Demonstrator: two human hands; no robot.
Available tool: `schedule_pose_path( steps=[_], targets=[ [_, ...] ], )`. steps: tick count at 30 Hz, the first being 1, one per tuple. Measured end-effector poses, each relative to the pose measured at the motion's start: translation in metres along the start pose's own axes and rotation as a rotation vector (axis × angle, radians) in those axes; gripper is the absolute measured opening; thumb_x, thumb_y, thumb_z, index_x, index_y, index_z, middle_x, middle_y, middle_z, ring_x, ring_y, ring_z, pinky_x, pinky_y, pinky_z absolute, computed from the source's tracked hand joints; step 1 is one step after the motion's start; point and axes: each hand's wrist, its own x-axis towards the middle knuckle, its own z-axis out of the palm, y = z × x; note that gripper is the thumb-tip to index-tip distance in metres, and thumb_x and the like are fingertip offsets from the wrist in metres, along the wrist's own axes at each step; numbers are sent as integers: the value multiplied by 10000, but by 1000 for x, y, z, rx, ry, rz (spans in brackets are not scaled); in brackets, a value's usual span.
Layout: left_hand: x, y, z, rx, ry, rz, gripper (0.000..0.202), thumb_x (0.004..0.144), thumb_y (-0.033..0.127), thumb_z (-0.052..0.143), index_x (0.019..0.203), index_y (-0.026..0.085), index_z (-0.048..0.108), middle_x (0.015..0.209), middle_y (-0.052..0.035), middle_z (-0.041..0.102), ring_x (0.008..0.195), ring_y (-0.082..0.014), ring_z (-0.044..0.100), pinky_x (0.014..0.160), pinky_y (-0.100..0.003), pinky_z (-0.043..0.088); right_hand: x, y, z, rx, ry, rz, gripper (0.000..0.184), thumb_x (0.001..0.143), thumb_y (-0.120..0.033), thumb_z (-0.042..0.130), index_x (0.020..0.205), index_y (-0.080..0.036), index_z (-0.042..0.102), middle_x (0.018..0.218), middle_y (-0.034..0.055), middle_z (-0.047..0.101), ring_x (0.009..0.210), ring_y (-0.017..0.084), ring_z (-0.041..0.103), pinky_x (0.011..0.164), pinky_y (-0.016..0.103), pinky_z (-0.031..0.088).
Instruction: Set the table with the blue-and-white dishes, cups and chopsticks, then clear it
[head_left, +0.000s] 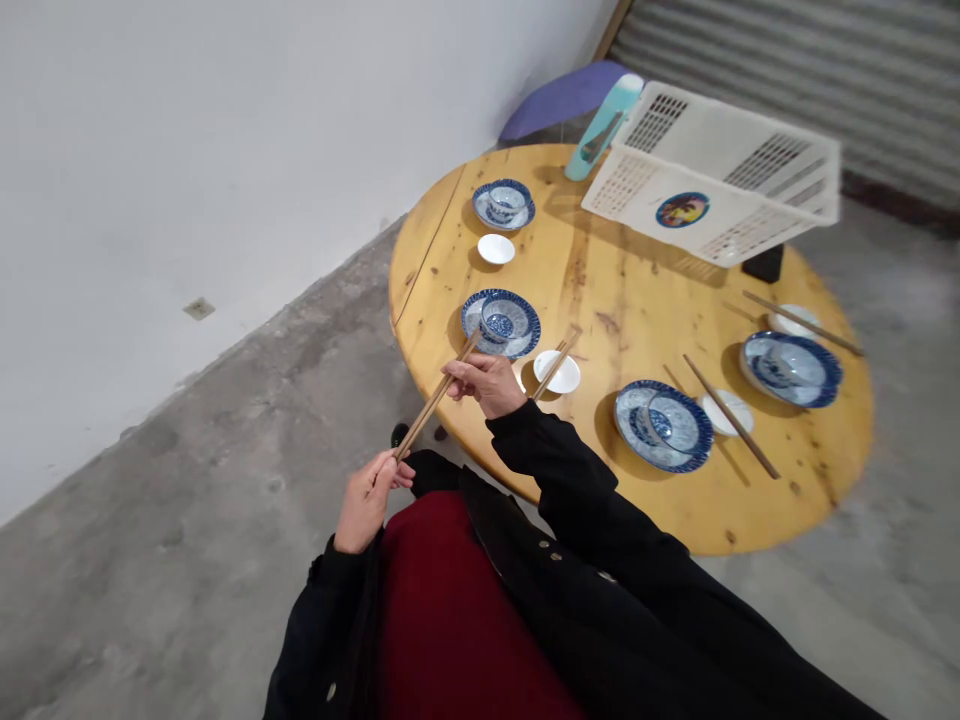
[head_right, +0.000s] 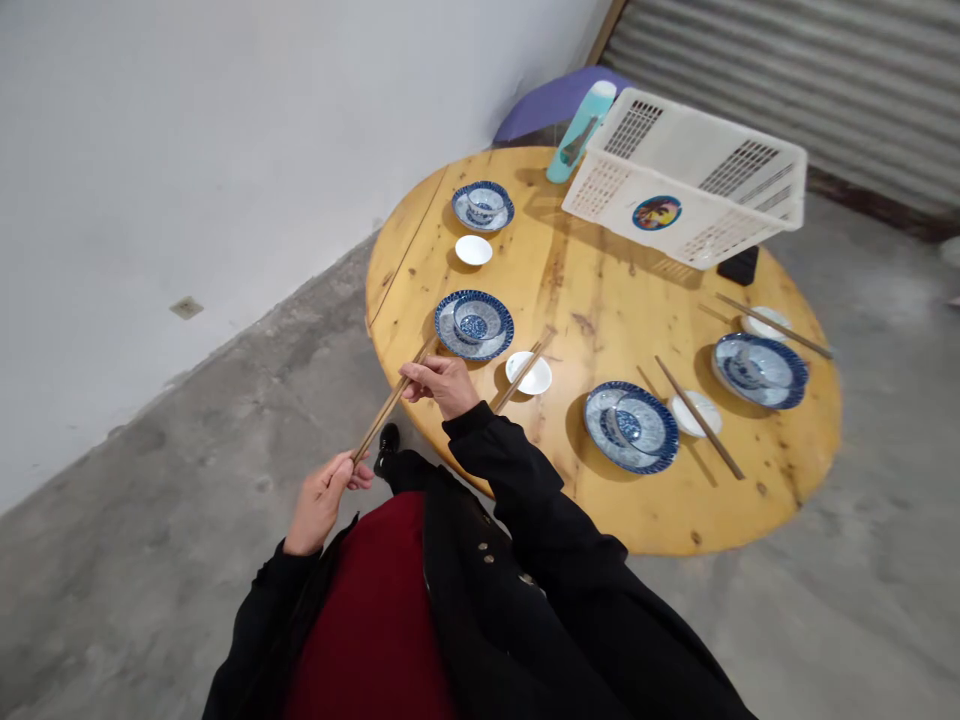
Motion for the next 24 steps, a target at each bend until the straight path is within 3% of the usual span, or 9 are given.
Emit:
schedule_pose_path(
  steps=[6, 13, 18, 24],
  targets=[
    [71, 19, -28, 24, -75, -98, 442, 927, 561, 522, 1018, 172, 712, 730, -27, 639, 615, -145, 565, 645, -286, 472, 66, 10, 6, 112, 93, 41, 426, 570, -541, 865, 638, -159, 688, 495, 17, 633, 436, 120, 586, 460, 236, 485],
    [183, 60, -65, 135, -242, -221, 478, 908, 606, 542, 1003, 176, 727, 724, -27, 616, 577, -128, 497, 608, -276, 425, 146, 6, 5, 271, 265, 51, 459, 570, -564, 873, 591, -155, 666, 494, 38, 643, 419, 115, 572, 438, 230, 469],
    [254, 76, -67, 204, -353, -202, 439, 919, 572, 549, 998, 181, 732, 740, -17, 615, 568, -112, 461, 605, -263, 401, 177, -3, -12, 318, 456, 21, 462, 565, -573, 868, 606, -159, 669, 495, 24, 642, 418, 115, 578, 441, 226, 485],
    [314, 98, -60, 203, -501, -202, 415, 917, 542, 574, 1003, 168, 733, 741, -17, 615, 562, -95, 449, 576, -243, 384, 194, -27, -27, 296, 629, -43, 427, 594, -547, 859, 622, -164, 673, 494, 20, 638, 425, 123, 586, 442, 233, 500]
  ],
)
